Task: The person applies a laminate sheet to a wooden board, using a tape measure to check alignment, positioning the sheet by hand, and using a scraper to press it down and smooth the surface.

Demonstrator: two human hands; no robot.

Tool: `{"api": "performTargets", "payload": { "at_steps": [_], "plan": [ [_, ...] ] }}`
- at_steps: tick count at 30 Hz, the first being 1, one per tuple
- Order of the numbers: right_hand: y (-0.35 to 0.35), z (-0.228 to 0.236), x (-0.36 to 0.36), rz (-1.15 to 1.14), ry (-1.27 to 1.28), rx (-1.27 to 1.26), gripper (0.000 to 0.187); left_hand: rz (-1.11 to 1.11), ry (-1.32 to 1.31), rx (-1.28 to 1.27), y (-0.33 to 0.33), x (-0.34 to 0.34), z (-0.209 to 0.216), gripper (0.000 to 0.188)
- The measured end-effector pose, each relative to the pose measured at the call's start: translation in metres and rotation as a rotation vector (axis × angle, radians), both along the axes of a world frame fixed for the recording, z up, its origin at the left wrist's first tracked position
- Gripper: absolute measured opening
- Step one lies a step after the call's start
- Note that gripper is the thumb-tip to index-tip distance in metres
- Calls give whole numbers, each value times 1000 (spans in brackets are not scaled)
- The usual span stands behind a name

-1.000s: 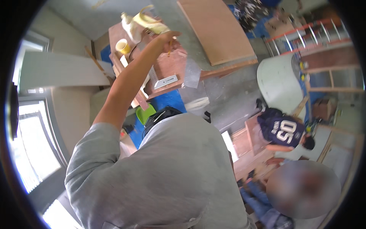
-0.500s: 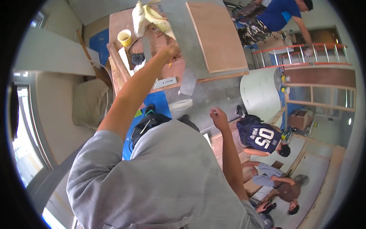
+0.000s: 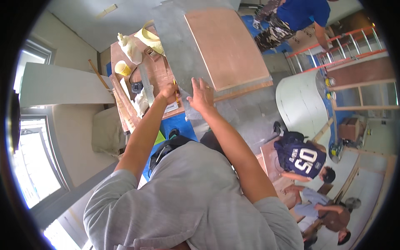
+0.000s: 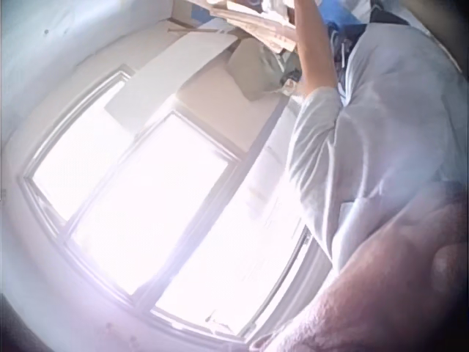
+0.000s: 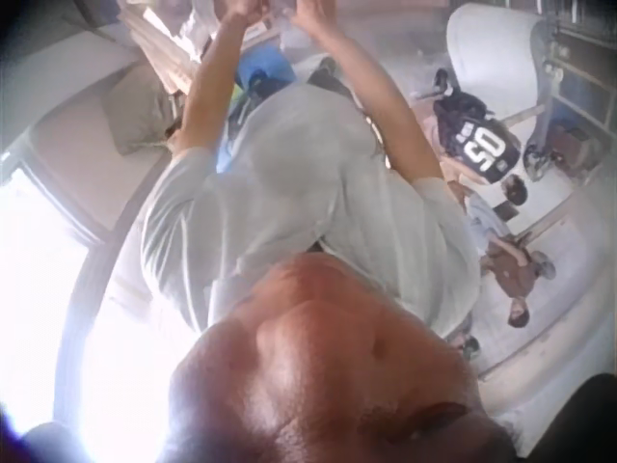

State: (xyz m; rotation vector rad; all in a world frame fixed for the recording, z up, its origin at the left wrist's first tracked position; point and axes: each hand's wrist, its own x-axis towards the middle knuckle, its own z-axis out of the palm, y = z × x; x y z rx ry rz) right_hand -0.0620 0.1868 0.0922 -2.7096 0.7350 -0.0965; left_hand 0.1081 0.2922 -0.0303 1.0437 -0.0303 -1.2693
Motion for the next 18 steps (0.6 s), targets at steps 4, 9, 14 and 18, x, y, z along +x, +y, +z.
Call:
{"api": "performTargets", "payload": {
  "at_steps": [4,9,14,18],
  "plan": [
    [-11,-6,16,94,33,-20,108,-5,-135,19,-1,-7,10,33],
    [0,-19,37,120,-73,-11,101,-25,-234,115,2,-13,36,35],
    [5,-26,43,198,-154,191,71,-206,-796,611,2,-2,40,22],
    [5,-35,44,216,-120,197,42,360,-1060,1088,11,-1,22,31]
  ]
}}
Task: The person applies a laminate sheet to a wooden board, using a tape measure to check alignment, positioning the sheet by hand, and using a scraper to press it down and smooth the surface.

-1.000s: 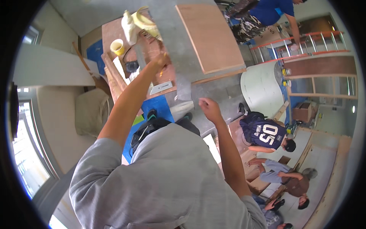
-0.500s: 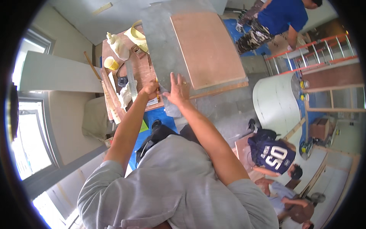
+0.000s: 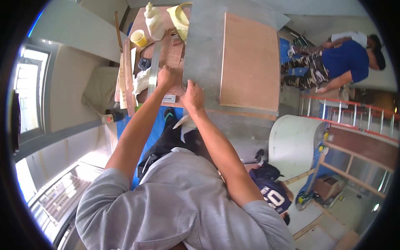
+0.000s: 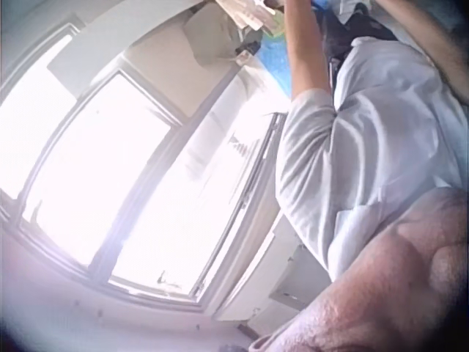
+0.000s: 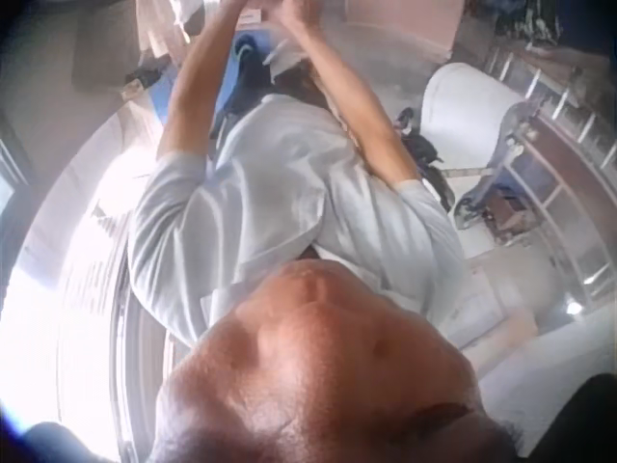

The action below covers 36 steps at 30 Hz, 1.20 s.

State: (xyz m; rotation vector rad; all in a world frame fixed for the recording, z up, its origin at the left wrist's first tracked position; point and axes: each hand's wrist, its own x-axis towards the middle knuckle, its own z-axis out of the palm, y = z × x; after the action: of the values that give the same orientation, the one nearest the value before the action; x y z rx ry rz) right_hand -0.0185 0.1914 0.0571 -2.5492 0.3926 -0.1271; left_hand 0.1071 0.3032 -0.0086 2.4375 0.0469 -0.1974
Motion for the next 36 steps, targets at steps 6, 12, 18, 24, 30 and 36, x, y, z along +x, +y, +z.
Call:
{"api": "performTargets", "payload": {
  "at_steps": [6,12,18,24,30,36],
  "plan": [
    [-30,38,0,-20,212,50,20,-521,-338,254,-7,-38,31,21],
    [-39,62,12,49,323,193,28,-1143,-351,155,-20,-61,2,19],
    [-45,53,8,64,269,216,27,-1359,-455,247,-20,-45,21,17],
    [-48,41,4,31,281,327,25,-1231,-533,217,0,-51,18,18],
    [-36,46,8,39,249,276,22,-1315,-380,481,8,-30,52,20],
    [-40,32,-12,197,242,433,37,-1482,-556,391,61,-2,123,16]
  ]
}}
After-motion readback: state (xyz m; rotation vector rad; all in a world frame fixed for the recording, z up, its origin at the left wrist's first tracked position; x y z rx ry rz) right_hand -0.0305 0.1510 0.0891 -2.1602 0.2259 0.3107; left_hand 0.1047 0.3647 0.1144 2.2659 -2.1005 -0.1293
